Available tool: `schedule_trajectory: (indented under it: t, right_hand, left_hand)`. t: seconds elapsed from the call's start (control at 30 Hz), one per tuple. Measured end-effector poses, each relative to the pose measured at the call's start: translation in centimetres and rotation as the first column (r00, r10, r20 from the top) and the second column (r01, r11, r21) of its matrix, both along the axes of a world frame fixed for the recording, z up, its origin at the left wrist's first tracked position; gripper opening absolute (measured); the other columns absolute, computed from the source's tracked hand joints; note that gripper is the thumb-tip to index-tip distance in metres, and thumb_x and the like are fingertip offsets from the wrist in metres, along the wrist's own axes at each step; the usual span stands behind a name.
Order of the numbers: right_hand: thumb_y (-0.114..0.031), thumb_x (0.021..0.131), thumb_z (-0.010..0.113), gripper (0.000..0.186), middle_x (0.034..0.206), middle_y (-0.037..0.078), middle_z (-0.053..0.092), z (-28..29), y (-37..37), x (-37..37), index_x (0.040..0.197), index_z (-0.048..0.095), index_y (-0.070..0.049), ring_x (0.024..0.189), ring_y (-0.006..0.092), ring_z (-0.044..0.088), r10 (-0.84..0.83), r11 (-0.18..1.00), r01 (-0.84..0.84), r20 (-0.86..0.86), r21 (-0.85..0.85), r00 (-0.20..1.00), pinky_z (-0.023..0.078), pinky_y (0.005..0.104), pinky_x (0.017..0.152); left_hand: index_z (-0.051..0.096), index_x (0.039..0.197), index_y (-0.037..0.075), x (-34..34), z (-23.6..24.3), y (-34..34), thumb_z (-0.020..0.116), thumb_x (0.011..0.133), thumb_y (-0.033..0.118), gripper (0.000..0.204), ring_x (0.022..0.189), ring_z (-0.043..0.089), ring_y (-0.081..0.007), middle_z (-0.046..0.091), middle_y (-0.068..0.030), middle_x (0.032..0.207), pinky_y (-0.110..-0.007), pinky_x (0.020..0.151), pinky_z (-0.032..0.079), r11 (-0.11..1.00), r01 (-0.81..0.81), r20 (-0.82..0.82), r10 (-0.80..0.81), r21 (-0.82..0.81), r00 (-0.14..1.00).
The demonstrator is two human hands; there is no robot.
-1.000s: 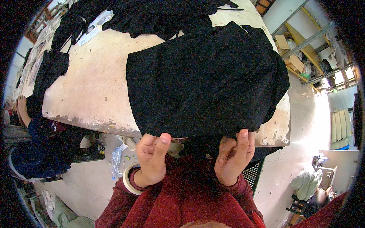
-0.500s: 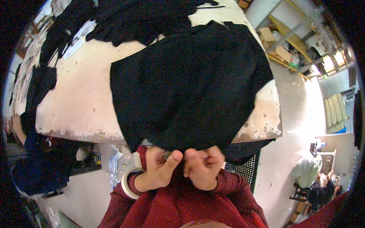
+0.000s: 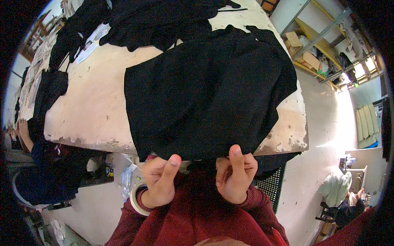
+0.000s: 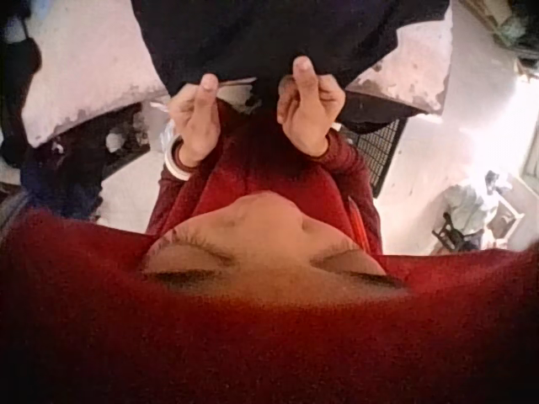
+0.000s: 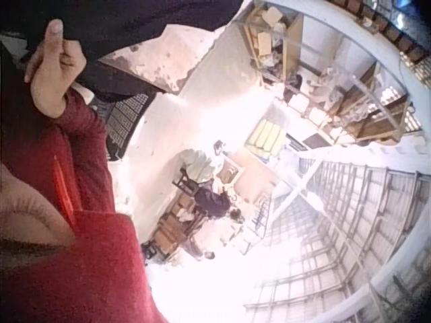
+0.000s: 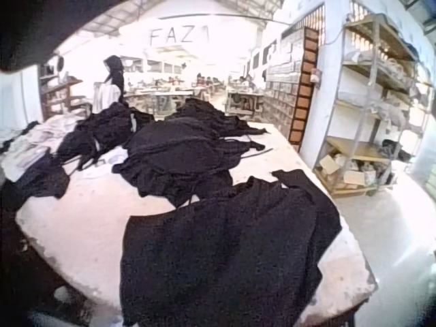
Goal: The person measures a black garment on a table using a ruler and marks it with a pen. They then fold the garment, inspect seams, and apply tape to secure edges. The person handles the garment repeatedly, adjusting and smoothing it throughout the process.
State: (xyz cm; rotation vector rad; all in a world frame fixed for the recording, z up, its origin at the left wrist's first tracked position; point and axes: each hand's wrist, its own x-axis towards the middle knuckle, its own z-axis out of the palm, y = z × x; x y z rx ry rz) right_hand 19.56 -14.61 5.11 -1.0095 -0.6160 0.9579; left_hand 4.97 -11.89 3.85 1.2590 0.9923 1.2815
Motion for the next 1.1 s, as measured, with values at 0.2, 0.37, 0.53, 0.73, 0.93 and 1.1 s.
schedule_trajectory:
  t: [0.2,0.37,0.53,0.73,0.93,1.1]
  right_hand:
    - [-0.016,0.099,0.055,0.049,0.045,0.007,0.048,-0.3,-0.4,-0.1,0.053,0.042,-0.007,0.03,0.0118,0.039,-0.037,0.999,0.038,-0.088,0.015,0.995,0.027,0.0263,0.027]
    - [-0.018,0.098,0.057,0.044,0.046,0.007,0.048,-0.5,-0.5,-0.1,0.058,0.043,-0.007,0.03,0.0121,0.039,-0.056,0.998,0.057,-0.087,0.008,0.995,0.028,0.0267,0.027]
    - [-0.019,0.098,0.057,0.04,0.046,0.007,0.049,-0.7,-0.5,-0.1,0.062,0.043,-0.007,0.03,0.0128,0.041,-0.045,0.998,0.049,-0.117,0.037,0.992,0.029,0.0268,0.027]
    - [-0.02,0.101,0.052,0.038,0.043,0.003,0.046,-0.6,-0.5,-0.7,0.064,0.043,-0.011,0.026,0.0105,0.036,-0.042,0.999,0.042,-0.031,-0.017,0.999,0.021,0.0245,0.027]
    - [-0.021,0.098,0.058,0.046,0.043,0.006,0.046,-0.4,-0.2,-0.6,0.057,0.039,-0.009,0.029,0.0121,0.04,-0.047,0.997,0.044,-0.055,-0.06,0.997,0.026,0.0266,0.027]
    - [-0.022,0.098,0.057,0.046,0.043,0.005,0.046,-0.5,0.1,-0.4,0.057,0.04,-0.009,0.028,0.0116,0.039,-0.027,0.998,0.024,-0.049,-0.056,0.998,0.025,0.0265,0.027]
  left_hand:
    - [0.059,0.066,0.001,-0.4,-0.3,0.1,0.057,0.098,0.017,0.036,0.055,0.033,-0.0004,0.046,0.0078,0.059,-0.022,0.048,0.021,0.99,0.136,0.119,-0.132,-0.032,0.984]
    - [0.059,0.073,0.001,-0.3,-0.5,0.1,0.055,0.096,0.015,0.027,0.065,0.056,-0.0128,0.063,-0.0066,0.075,-0.031,0.058,0.046,0.97,0.213,0.19,-0.188,-0.119,0.964]
    - [0.068,0.102,-0.007,1.0,-0.2,0.2,0.056,0.096,0.01,0.022,0.062,0.049,-0.003,0.061,0.001,0.072,-0.02,0.054,0.035,0.975,0.215,0.321,-0.186,-0.059,0.929]
    - [0.065,0.106,-0.008,0.3,0.3,1.1,0.066,0.087,-0.004,0.02,0.09,0.065,-0.014,0.069,-0.0135,0.1,-0.025,0.08,0.051,0.939,0.337,0.377,-0.286,-0.074,0.881]
    - [0.066,0.104,-0.008,1.0,-0.5,1.3,0.069,0.083,-0.008,0.021,0.09,0.065,-0.0122,0.069,-0.013,0.101,-0.024,0.08,0.051,0.948,0.291,0.452,-0.205,-0.129,0.868]
    - [0.066,0.101,-0.009,0.9,-1.0,1.3,0.068,0.082,-0.009,0.02,0.088,0.065,-0.0118,0.07,-0.0129,0.098,-0.023,0.078,0.051,0.953,0.29,0.448,-0.224,-0.085,0.866]
